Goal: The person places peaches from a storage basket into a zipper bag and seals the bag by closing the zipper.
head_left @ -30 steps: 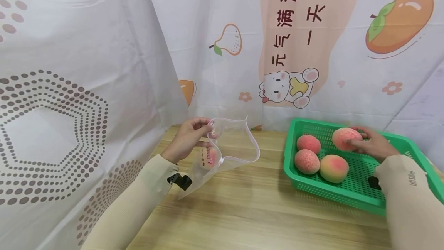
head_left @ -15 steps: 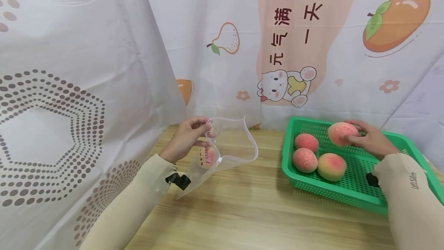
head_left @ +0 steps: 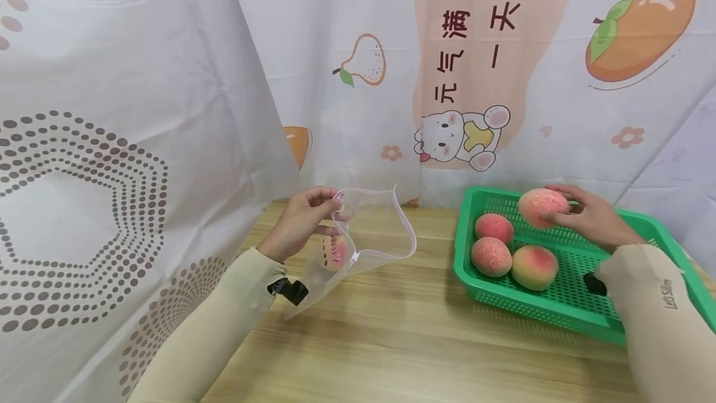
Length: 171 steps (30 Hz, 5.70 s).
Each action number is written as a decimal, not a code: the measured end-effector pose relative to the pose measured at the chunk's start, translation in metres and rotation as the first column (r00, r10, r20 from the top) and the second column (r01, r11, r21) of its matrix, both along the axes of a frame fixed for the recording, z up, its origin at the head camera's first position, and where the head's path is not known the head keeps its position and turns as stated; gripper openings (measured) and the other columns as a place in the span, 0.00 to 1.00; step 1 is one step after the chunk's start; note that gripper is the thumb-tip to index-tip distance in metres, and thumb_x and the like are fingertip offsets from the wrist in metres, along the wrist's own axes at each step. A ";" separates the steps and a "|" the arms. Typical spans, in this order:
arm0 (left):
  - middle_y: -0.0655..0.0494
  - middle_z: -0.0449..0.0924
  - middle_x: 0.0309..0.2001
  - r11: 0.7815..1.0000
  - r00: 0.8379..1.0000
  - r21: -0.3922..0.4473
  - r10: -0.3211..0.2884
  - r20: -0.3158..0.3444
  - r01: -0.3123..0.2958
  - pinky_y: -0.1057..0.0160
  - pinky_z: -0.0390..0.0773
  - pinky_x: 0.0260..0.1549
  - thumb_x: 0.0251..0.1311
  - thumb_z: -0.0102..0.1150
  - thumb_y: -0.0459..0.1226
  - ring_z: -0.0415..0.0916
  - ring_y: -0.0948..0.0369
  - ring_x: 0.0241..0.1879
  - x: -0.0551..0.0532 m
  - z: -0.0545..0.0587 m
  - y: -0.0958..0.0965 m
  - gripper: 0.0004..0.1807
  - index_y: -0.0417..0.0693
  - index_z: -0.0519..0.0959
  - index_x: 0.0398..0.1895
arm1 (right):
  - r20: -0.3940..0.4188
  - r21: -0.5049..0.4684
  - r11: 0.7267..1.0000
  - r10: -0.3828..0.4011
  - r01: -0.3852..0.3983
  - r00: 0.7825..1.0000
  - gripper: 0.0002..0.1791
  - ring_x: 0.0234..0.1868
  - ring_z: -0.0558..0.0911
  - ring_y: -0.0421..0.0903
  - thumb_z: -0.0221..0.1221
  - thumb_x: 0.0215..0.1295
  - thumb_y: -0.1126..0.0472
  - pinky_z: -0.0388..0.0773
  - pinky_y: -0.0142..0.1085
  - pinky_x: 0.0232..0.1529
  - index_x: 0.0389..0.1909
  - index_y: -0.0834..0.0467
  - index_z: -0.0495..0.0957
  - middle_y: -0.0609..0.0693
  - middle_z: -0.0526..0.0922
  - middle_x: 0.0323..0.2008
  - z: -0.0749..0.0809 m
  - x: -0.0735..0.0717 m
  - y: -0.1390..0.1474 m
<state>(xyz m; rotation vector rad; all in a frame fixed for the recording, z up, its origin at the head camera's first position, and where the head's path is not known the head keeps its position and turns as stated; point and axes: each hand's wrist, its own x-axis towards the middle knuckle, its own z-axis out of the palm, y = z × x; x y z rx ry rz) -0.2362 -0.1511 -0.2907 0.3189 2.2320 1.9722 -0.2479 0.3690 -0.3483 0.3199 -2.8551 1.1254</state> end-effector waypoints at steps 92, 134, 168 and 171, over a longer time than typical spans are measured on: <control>0.40 0.77 0.44 0.998 0.999 0.044 -0.036 -0.003 0.036 0.62 0.87 0.32 0.72 0.54 0.31 0.84 0.60 0.37 -0.001 -0.005 0.008 0.15 0.28 0.72 0.55 | -0.097 -0.202 0.890 0.397 -0.408 0.913 0.35 0.60 0.71 0.48 0.72 0.58 0.61 0.81 0.40 0.54 0.66 0.53 0.71 0.48 0.74 0.60 0.043 0.016 -0.166; 0.49 0.77 0.39 0.993 0.997 0.095 0.069 -0.036 -0.066 0.64 0.87 0.32 0.72 0.52 0.30 0.81 0.61 0.37 -0.003 -0.004 0.011 0.15 0.28 0.72 0.56 | -0.250 -0.127 0.818 0.521 -0.561 0.816 0.34 0.60 0.72 0.53 0.72 0.56 0.68 0.81 0.48 0.55 0.64 0.60 0.72 0.55 0.72 0.60 0.040 0.023 -0.211; 0.54 0.76 0.38 0.996 0.995 0.006 0.087 -0.047 -0.086 0.68 0.85 0.27 0.71 0.54 0.32 0.81 0.65 0.32 -0.003 0.007 -0.010 0.16 0.28 0.74 0.56 | -0.069 -0.067 0.941 0.327 -0.332 0.942 0.31 0.64 0.73 0.60 0.64 0.69 0.57 0.77 0.53 0.59 0.70 0.59 0.65 0.56 0.68 0.68 0.033 0.028 -0.115; 0.53 0.76 0.38 0.997 0.996 0.004 0.078 -0.050 -0.078 0.68 0.85 0.27 0.71 0.54 0.32 0.81 0.64 0.32 -0.003 0.007 -0.009 0.16 0.28 0.74 0.56 | -0.069 -0.054 0.944 0.321 -0.325 0.944 0.31 0.65 0.72 0.59 0.63 0.70 0.57 0.76 0.55 0.59 0.70 0.58 0.65 0.56 0.68 0.67 0.032 0.026 -0.108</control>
